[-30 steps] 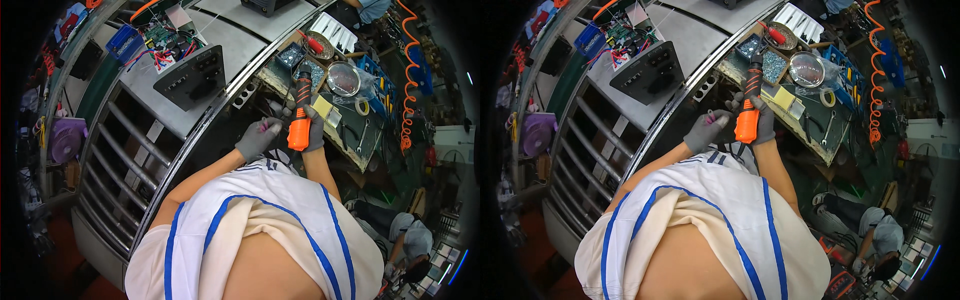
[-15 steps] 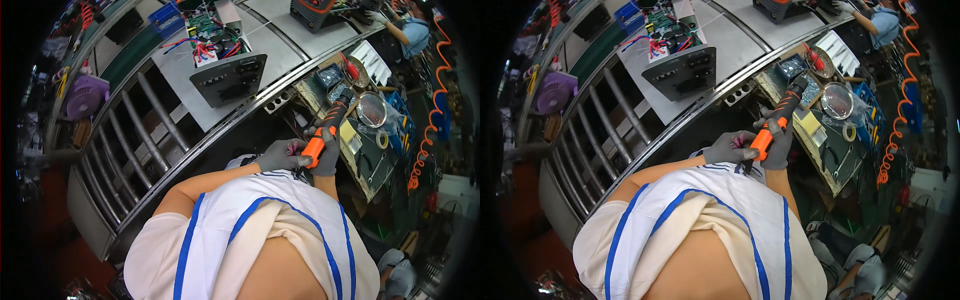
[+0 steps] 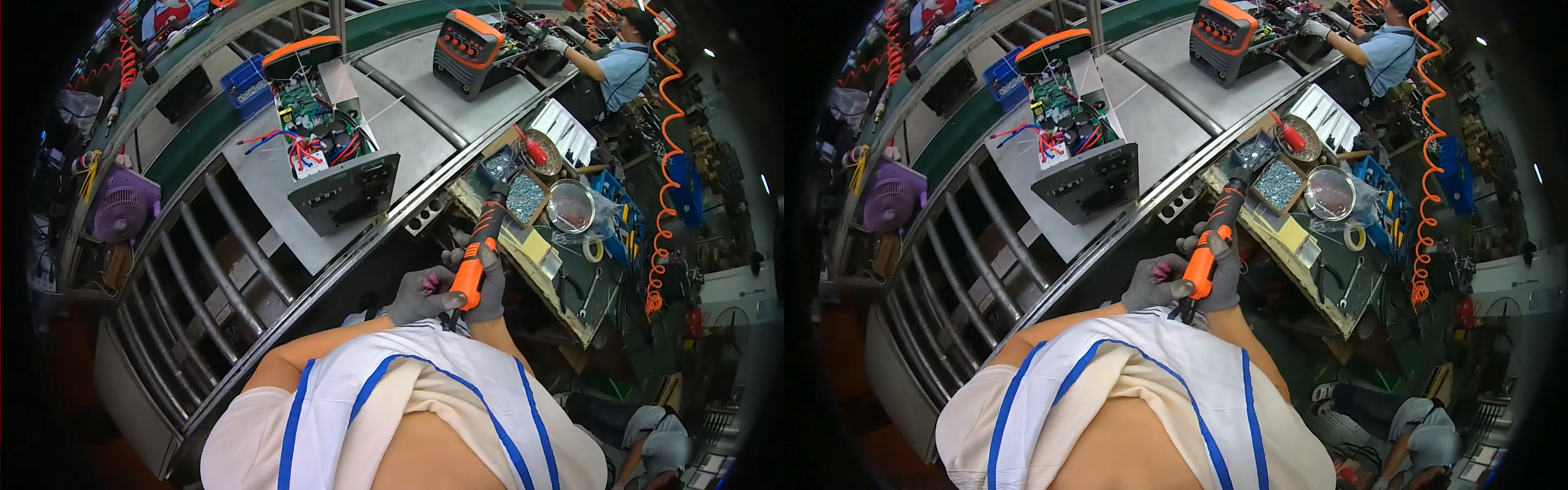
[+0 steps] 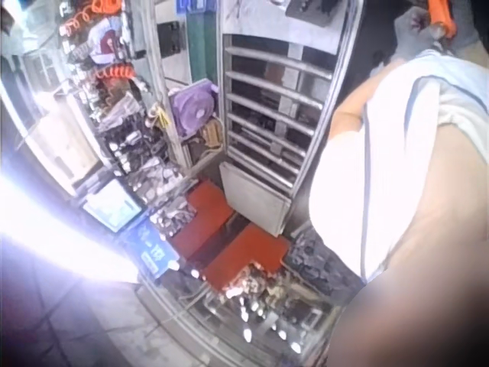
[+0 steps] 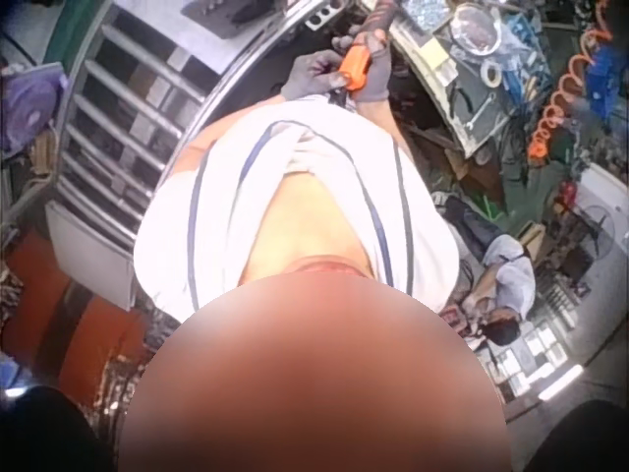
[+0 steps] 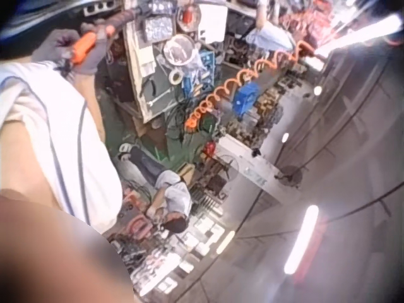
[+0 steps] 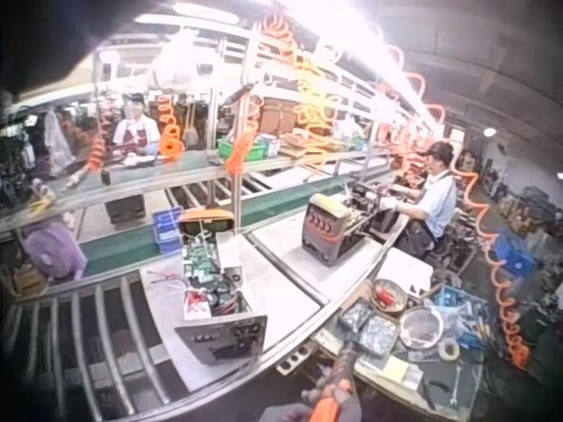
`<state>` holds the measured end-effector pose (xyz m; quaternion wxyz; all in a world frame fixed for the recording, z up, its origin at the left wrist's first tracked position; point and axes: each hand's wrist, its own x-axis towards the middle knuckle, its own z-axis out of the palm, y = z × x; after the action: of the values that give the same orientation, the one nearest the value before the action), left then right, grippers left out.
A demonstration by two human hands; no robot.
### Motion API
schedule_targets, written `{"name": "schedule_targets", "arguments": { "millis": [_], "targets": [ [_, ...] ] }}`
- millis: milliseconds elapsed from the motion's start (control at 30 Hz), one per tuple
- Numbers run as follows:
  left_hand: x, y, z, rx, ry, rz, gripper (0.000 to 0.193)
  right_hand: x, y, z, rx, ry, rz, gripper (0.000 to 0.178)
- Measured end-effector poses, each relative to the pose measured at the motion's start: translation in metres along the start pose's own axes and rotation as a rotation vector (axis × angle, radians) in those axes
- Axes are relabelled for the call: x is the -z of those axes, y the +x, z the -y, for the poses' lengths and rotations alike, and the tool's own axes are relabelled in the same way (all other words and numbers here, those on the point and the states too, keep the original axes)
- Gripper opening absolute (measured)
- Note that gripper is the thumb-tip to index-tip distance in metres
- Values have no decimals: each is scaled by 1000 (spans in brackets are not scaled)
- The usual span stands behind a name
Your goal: The person assembles an electronic device on a factory workbench. They place the device on the table, use a power drill to secure screws into the casing, and then connect internal wires to the circuit board.
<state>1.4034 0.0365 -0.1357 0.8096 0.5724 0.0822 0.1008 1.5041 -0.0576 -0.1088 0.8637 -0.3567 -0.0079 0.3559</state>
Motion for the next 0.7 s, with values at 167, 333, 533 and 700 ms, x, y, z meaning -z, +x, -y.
{"name": "schedule_targets", "arguments": {
  "millis": [167, 333, 533, 700],
  "targets": [
    [12, 1, -16, 47, 68, -59, 20, 17, -3, 13, -97, -52, 106, 49],
    [89, 21, -14, 325, -449, -377, 24, 30, -48, 52, -389, -336, 275, 83],
    [94, 62, -23, 249, -554, -397, 31, 13, -76, 47, -452, -711, 285, 109],
    [94, 84, -31, 137, -592, -367, 31, 0, -65, 41, -552, -616, 212, 108]
  ]
}}
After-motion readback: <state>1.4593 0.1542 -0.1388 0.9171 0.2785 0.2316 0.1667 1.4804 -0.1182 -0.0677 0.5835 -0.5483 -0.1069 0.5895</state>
